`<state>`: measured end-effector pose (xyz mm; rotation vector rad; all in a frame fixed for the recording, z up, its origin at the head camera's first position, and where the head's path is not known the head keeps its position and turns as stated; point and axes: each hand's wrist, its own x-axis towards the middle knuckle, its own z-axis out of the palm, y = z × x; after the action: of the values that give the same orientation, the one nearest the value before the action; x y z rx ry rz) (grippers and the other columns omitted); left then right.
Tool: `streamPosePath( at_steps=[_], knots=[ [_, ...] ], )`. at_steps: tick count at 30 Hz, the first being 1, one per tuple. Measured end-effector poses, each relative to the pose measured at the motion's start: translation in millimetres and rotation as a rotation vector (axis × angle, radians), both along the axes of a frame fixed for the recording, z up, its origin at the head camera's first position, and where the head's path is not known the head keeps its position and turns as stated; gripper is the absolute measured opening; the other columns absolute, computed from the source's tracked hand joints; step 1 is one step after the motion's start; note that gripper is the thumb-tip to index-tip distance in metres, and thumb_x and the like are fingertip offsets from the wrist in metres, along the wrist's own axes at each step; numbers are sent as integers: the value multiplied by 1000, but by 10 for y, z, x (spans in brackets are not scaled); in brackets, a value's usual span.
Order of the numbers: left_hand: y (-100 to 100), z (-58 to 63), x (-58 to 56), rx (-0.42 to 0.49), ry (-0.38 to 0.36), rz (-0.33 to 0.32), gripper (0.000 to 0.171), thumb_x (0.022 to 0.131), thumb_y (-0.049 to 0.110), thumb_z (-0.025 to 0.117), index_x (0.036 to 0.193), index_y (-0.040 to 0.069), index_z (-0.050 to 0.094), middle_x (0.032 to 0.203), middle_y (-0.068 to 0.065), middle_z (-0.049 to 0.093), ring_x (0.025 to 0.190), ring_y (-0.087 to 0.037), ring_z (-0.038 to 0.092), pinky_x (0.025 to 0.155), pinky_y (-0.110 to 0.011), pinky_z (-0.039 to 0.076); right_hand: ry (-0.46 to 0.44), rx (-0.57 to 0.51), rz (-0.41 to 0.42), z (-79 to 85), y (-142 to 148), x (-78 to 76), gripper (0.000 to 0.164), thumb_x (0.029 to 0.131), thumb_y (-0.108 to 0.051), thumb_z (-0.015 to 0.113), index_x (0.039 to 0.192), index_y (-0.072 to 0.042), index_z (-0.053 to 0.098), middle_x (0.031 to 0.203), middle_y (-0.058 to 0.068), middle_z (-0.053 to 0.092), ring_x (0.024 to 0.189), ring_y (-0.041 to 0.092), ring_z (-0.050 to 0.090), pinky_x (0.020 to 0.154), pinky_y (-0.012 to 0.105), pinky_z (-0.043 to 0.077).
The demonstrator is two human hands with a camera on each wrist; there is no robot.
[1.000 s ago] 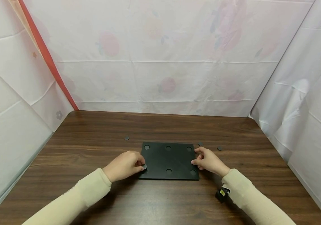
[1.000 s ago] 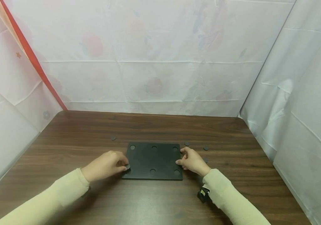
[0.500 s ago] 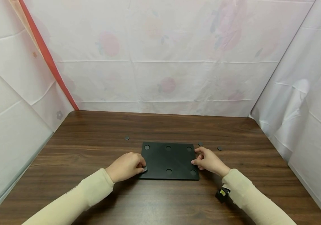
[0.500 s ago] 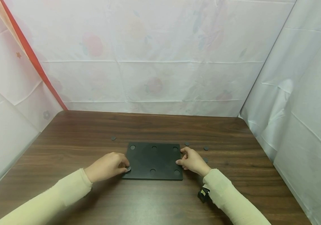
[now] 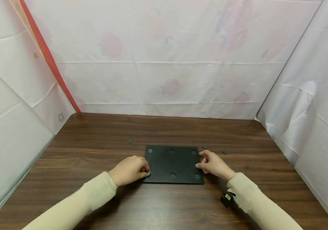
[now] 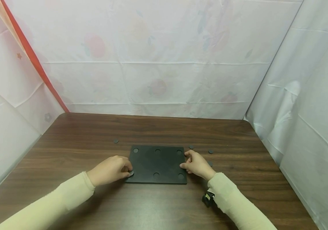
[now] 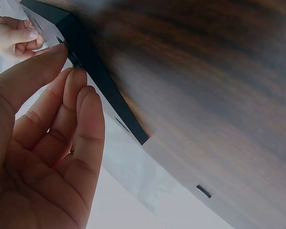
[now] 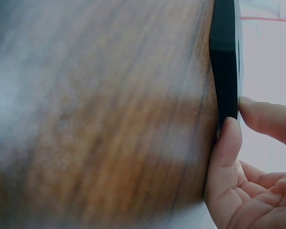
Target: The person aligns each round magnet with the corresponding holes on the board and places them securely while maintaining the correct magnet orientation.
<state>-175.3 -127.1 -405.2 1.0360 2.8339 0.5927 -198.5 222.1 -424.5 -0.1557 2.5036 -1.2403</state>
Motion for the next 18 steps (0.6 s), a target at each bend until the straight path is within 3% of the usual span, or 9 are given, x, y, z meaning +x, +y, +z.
streamPosePath(
  at_steps=[10, 18],
  knots=[
    [-17, -5, 0, -2, -22, 0, 6, 83, 12, 77, 88, 11, 75, 78, 6, 68, 65, 3, 55, 62, -21, 50, 2, -1, 3, 4, 1, -1, 60, 90, -13, 71, 140, 5, 43, 82, 10, 59, 67, 18, 60, 64, 33, 56],
    [-22, 5, 11, 1, -14, -16, 7, 82, 13, 78, 88, 11, 76, 82, 5, 69, 67, 3, 55, 64, -21, 51, 1, 2, 1, 3, 2, 1, 60, 90, -13, 71, 140, 5, 43, 82, 10, 59, 67, 18, 60, 64, 33, 56]
  ],
)
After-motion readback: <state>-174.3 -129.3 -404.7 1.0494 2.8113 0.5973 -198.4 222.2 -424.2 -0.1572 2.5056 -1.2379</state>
